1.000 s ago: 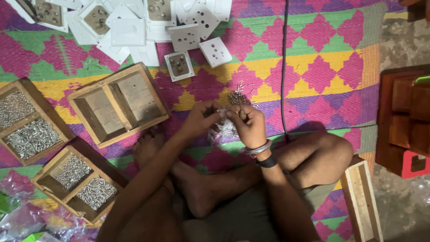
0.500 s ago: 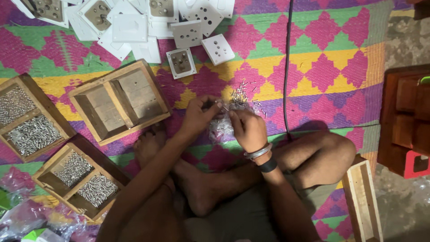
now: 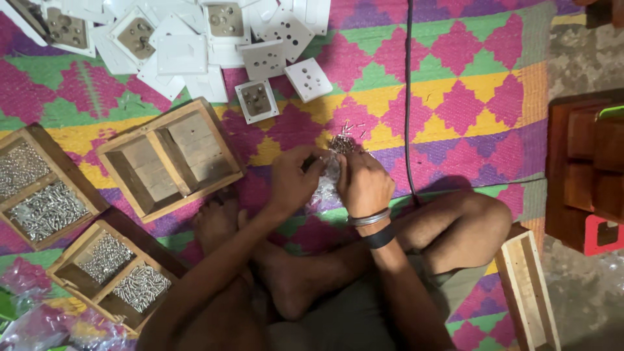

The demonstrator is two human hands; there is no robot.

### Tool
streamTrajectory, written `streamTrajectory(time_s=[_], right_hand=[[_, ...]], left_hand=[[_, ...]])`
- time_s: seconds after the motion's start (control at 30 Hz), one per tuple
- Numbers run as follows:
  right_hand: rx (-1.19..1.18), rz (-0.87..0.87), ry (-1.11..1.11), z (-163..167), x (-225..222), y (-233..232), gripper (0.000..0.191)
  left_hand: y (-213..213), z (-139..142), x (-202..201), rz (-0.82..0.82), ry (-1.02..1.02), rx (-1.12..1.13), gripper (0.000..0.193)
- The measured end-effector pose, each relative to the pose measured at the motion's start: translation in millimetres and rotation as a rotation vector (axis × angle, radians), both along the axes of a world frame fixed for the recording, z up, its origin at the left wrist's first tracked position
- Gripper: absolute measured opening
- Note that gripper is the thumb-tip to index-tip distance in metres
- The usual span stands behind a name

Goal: The person sits on a mat and repeatedly picks small metal fasteners from a plastic bag, separating them and placing them into a pile on the mat. Wooden boxes containing fasteners and white plastic components are visible nearby.

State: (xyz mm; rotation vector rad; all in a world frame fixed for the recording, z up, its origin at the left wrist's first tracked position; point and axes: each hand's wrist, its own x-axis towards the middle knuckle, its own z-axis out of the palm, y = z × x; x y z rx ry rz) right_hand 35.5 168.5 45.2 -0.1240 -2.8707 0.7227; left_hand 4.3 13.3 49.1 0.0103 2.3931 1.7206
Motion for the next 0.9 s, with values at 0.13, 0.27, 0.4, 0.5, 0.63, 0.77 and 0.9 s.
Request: streamTrajectory(time_s=[0.13,0.27,0.4,0.5,0.63,0.77,0.9], right_hand=[[0.035,-0.172,-0.104,2.8,-19.8,49.7,0.016],[-0.771,-0.272,-0.393,-7.6,-13.2,71.4,0.03],[-1.311,-0.187,-0.596,-38.9,14.3,27.0,0.015],[-1.315,-0.092,-0.543,-49.6,15.1,11.3,0.01],[-1.085,0.22,-0.08,-47.2,-0.2,10.6,0.01],[-1.253,-0.095,-0.562,-40.1,-0.3,8.1,0.014],[-1.178,0.016,-0.412,-39.3,5.2,9.9,0.006]], left_hand=[[-3.9,11.4,7.5,-0.077,-0.104,0.028,0.012],[-12.4,-11.1,8.0,0.049,-0.351,0.387,0.018],[-16.1,-51.1,8.3,0.204,-0.555,0.559,0.023],[-19.1,-72.6,10.6,0.1,-0.367,0.37,0.024],[-20.4,-78.2,3.3,-0.062,-0.129,-0.079,0.02],[-16.0,-72.1,-6.4,-0.134,-0.276,0.104,0.023],[-8.1,-64.1,-8.8,-0.087,-0.376,0.029,0.026]])
